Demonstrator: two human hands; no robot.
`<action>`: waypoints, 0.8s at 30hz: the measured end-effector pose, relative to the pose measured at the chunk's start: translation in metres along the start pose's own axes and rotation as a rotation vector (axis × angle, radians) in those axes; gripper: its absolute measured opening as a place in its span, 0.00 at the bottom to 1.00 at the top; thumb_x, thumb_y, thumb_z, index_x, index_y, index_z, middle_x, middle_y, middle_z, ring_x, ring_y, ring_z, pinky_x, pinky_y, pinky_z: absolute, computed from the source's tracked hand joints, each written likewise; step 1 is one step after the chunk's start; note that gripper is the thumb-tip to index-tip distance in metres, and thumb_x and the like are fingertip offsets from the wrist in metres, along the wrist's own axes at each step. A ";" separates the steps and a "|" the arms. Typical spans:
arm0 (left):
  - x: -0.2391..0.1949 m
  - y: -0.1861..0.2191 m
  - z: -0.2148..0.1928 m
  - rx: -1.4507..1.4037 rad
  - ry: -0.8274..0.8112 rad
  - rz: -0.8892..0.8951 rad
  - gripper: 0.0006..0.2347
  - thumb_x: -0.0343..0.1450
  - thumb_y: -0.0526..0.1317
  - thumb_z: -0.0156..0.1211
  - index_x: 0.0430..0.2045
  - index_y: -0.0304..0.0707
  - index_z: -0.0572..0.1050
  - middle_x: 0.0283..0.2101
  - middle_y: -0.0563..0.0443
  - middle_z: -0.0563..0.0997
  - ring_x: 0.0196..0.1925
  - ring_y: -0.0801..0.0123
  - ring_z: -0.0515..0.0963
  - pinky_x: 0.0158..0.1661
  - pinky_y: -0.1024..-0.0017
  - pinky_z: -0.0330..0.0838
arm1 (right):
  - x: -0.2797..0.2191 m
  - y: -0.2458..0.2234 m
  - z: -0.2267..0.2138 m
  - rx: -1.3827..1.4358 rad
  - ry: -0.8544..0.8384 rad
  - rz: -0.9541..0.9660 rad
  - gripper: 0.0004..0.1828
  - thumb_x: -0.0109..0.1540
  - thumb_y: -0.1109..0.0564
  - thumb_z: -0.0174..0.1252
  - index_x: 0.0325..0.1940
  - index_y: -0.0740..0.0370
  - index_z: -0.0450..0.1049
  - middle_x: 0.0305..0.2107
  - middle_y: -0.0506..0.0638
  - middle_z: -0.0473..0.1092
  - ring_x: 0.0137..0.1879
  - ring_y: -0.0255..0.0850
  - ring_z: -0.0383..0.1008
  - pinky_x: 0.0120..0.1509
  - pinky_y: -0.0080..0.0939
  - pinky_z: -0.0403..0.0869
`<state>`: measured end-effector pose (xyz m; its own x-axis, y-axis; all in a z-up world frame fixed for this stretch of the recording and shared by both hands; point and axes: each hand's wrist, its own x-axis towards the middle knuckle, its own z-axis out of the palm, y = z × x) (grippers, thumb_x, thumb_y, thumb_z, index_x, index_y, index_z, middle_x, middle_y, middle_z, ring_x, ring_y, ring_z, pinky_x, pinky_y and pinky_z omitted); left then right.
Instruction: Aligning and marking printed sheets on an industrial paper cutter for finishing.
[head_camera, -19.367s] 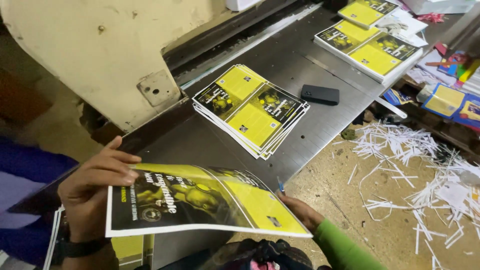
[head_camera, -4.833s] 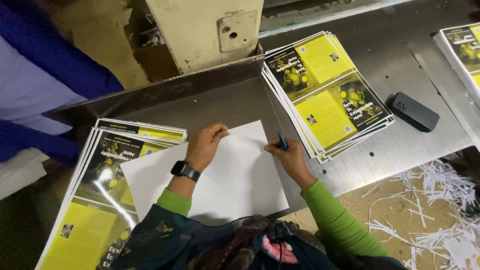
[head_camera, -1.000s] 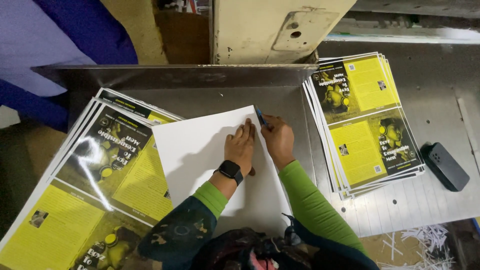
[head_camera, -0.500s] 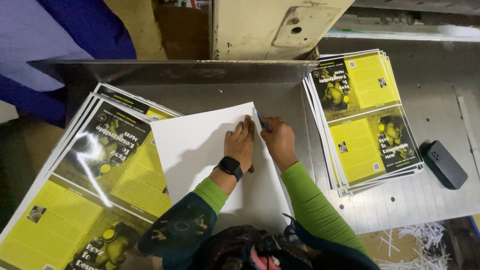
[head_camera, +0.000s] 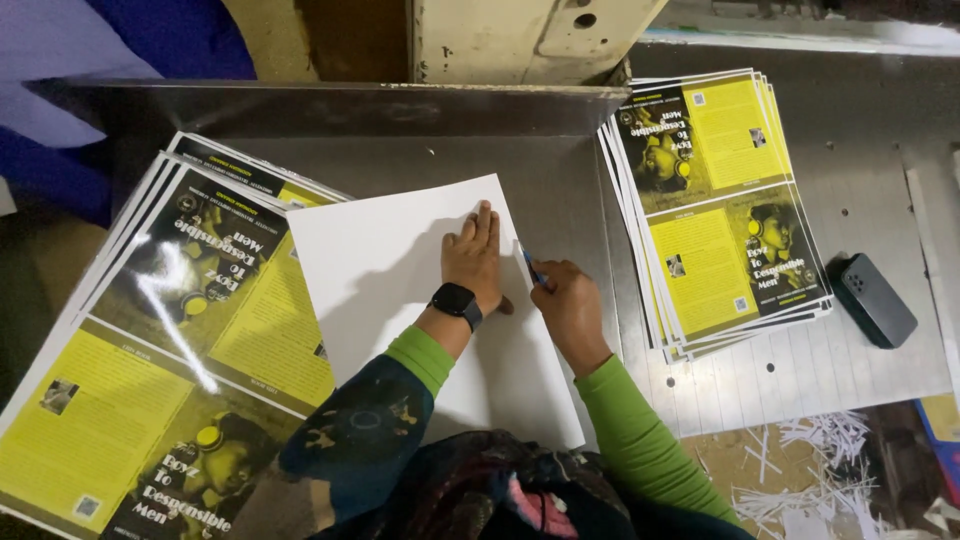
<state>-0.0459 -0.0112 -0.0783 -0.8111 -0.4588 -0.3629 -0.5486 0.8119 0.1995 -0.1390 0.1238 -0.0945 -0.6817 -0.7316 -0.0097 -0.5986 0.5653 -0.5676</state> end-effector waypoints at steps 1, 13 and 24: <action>-0.003 0.002 -0.004 -0.004 0.011 -0.011 0.48 0.59 0.47 0.69 0.68 0.31 0.42 0.73 0.41 0.38 0.69 0.57 0.46 0.56 0.61 0.53 | -0.005 0.004 -0.001 -0.010 -0.010 0.001 0.17 0.50 0.64 0.59 0.43 0.59 0.80 0.18 0.49 0.66 0.26 0.47 0.73 0.30 0.42 0.71; 0.000 0.005 -0.001 -0.053 -0.050 -0.053 0.59 0.50 0.64 0.72 0.68 0.33 0.40 0.74 0.43 0.36 0.72 0.58 0.43 0.60 0.56 0.48 | -0.078 0.003 -0.031 -0.034 -0.068 0.103 0.16 0.52 0.64 0.58 0.43 0.58 0.81 0.18 0.50 0.68 0.24 0.47 0.73 0.29 0.44 0.71; 0.006 0.003 0.001 -0.087 -0.089 -0.052 0.60 0.50 0.62 0.72 0.68 0.32 0.38 0.73 0.42 0.33 0.73 0.57 0.40 0.64 0.43 0.38 | -0.144 0.011 -0.050 -0.034 -0.072 0.134 0.16 0.54 0.62 0.56 0.44 0.57 0.80 0.19 0.49 0.66 0.24 0.51 0.73 0.26 0.44 0.70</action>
<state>-0.0527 -0.0111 -0.0811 -0.7617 -0.4628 -0.4535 -0.6085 0.7513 0.2553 -0.0683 0.2545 -0.0584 -0.7252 -0.6735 -0.1429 -0.5191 0.6712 -0.5292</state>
